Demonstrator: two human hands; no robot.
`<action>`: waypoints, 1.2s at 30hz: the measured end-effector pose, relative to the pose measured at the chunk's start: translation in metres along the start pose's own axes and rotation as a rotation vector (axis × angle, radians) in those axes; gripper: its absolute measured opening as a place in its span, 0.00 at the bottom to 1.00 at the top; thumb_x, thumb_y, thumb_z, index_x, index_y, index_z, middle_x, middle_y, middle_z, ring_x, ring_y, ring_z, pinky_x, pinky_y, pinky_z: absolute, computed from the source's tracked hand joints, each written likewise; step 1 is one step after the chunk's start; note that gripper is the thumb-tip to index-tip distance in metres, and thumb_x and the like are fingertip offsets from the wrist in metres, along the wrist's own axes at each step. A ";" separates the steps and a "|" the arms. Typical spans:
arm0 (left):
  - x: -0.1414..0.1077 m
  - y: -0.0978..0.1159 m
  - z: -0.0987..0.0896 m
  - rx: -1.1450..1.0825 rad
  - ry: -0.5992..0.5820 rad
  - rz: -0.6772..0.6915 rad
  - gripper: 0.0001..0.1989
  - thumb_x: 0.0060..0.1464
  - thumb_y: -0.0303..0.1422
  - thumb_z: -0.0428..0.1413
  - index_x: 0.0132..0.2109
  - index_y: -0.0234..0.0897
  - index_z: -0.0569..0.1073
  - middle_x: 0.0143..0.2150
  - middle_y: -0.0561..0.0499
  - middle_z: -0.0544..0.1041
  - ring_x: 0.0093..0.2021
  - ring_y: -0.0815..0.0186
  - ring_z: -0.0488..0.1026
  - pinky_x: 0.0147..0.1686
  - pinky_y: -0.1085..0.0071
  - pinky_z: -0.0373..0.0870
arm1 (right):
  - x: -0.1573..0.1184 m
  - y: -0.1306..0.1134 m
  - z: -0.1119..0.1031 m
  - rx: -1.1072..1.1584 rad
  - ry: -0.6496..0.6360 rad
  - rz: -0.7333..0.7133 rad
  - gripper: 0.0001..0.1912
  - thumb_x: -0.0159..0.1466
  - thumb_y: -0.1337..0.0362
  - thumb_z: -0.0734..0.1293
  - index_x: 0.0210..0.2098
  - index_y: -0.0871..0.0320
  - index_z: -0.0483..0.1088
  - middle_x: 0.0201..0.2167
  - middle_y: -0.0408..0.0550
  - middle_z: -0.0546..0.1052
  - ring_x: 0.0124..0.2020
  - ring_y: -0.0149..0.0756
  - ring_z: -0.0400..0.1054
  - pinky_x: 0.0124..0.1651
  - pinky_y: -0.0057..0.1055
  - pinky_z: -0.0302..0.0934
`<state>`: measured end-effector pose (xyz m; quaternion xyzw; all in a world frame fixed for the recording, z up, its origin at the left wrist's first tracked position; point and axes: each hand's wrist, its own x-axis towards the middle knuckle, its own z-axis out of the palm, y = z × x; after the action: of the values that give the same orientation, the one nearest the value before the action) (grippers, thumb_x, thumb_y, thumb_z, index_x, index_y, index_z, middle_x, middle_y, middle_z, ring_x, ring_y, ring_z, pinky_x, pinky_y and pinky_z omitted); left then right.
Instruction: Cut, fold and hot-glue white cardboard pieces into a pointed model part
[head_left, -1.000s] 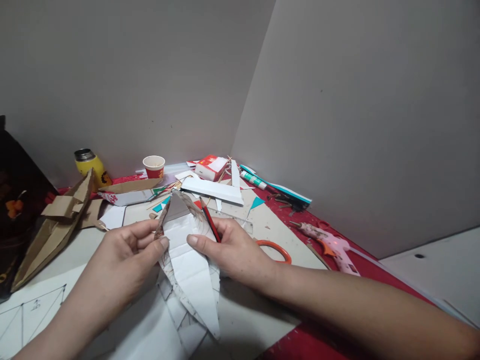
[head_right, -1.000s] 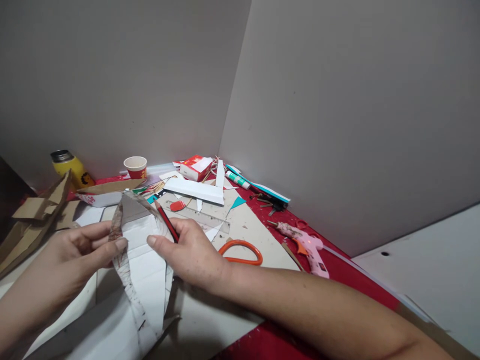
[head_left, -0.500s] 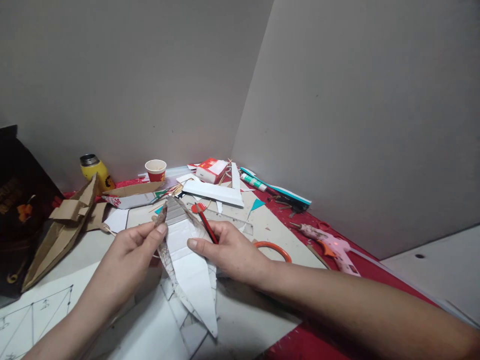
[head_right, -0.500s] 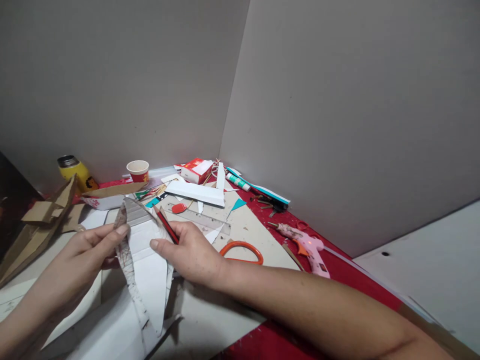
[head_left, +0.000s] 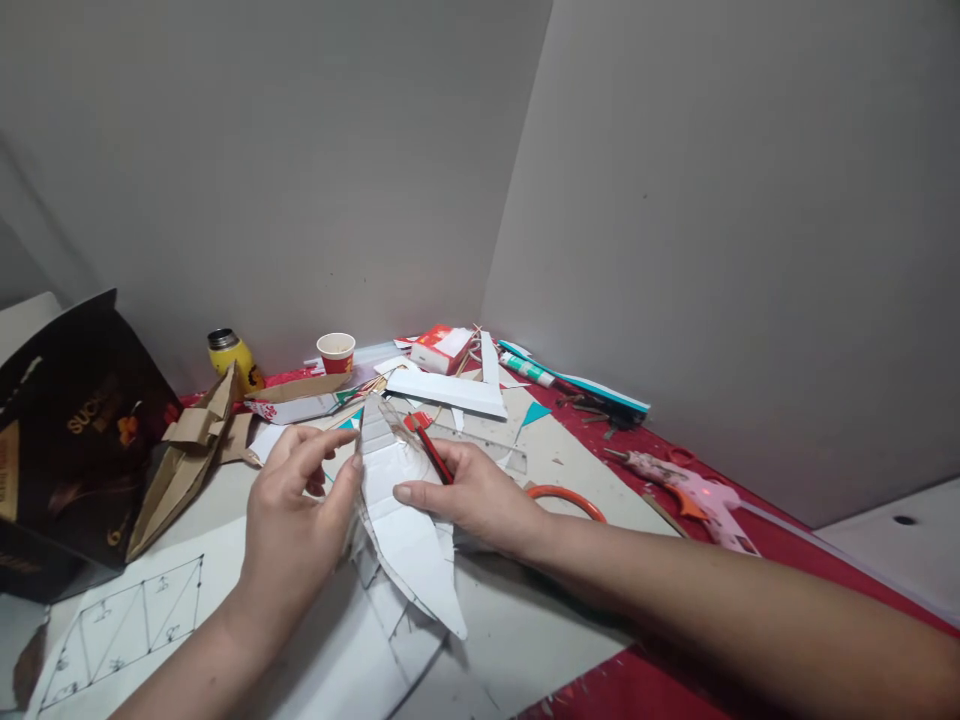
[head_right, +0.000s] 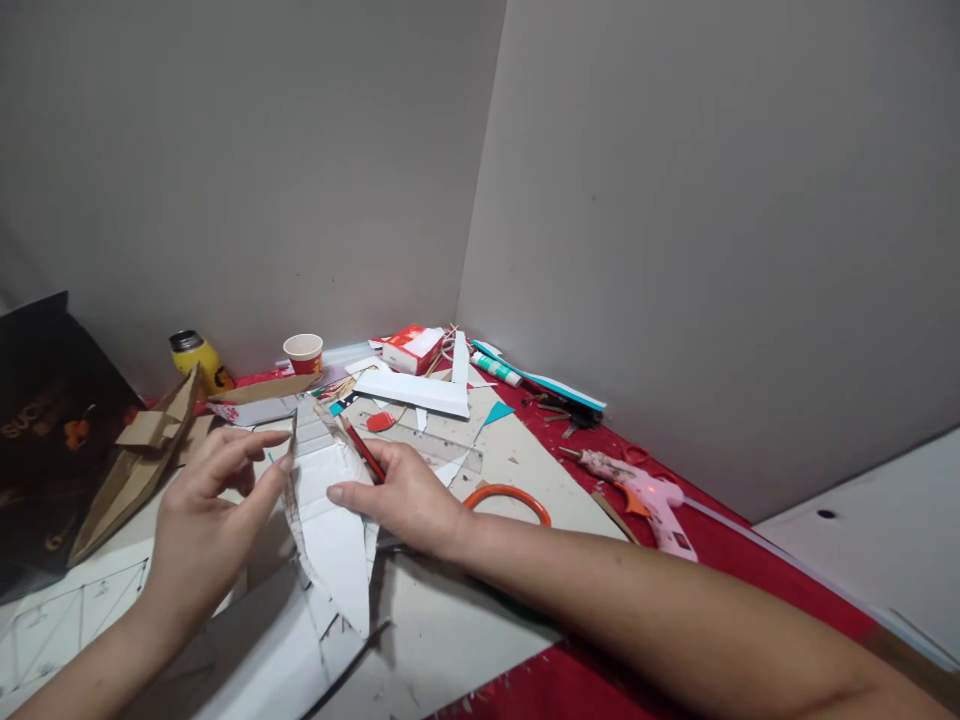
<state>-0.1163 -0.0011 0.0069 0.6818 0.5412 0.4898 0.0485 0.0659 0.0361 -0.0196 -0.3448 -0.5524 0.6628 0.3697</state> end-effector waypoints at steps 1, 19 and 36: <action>0.000 -0.001 0.000 0.001 -0.007 -0.004 0.10 0.55 0.31 0.55 0.44 0.39 0.77 0.34 0.52 0.71 0.28 0.68 0.64 0.30 0.71 0.63 | 0.000 0.000 0.001 -0.022 0.006 -0.014 0.18 0.52 0.61 0.74 0.39 0.61 0.71 0.33 0.44 0.77 0.32 0.33 0.70 0.38 0.31 0.64; 0.003 0.000 0.002 -0.252 0.021 -0.289 0.07 0.54 0.38 0.58 0.34 0.39 0.76 0.31 0.53 0.76 0.33 0.63 0.71 0.33 0.72 0.65 | 0.006 0.004 0.011 -0.290 0.024 -0.146 0.17 0.64 0.53 0.61 0.31 0.61 0.69 0.25 0.42 0.68 0.27 0.30 0.61 0.29 0.26 0.56; 0.030 -0.032 -0.007 -0.818 0.077 -0.711 0.15 0.41 0.28 0.66 0.39 0.34 0.73 0.28 0.55 0.78 0.25 0.71 0.72 0.26 0.77 0.67 | 0.112 -0.006 -0.034 -0.858 0.255 -0.011 0.18 0.67 0.59 0.64 0.53 0.60 0.67 0.51 0.52 0.71 0.48 0.42 0.69 0.48 0.44 0.67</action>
<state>-0.1450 0.0325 0.0103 0.3637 0.5050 0.6385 0.4528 0.0414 0.1510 -0.0246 -0.5430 -0.7292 0.3239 0.2616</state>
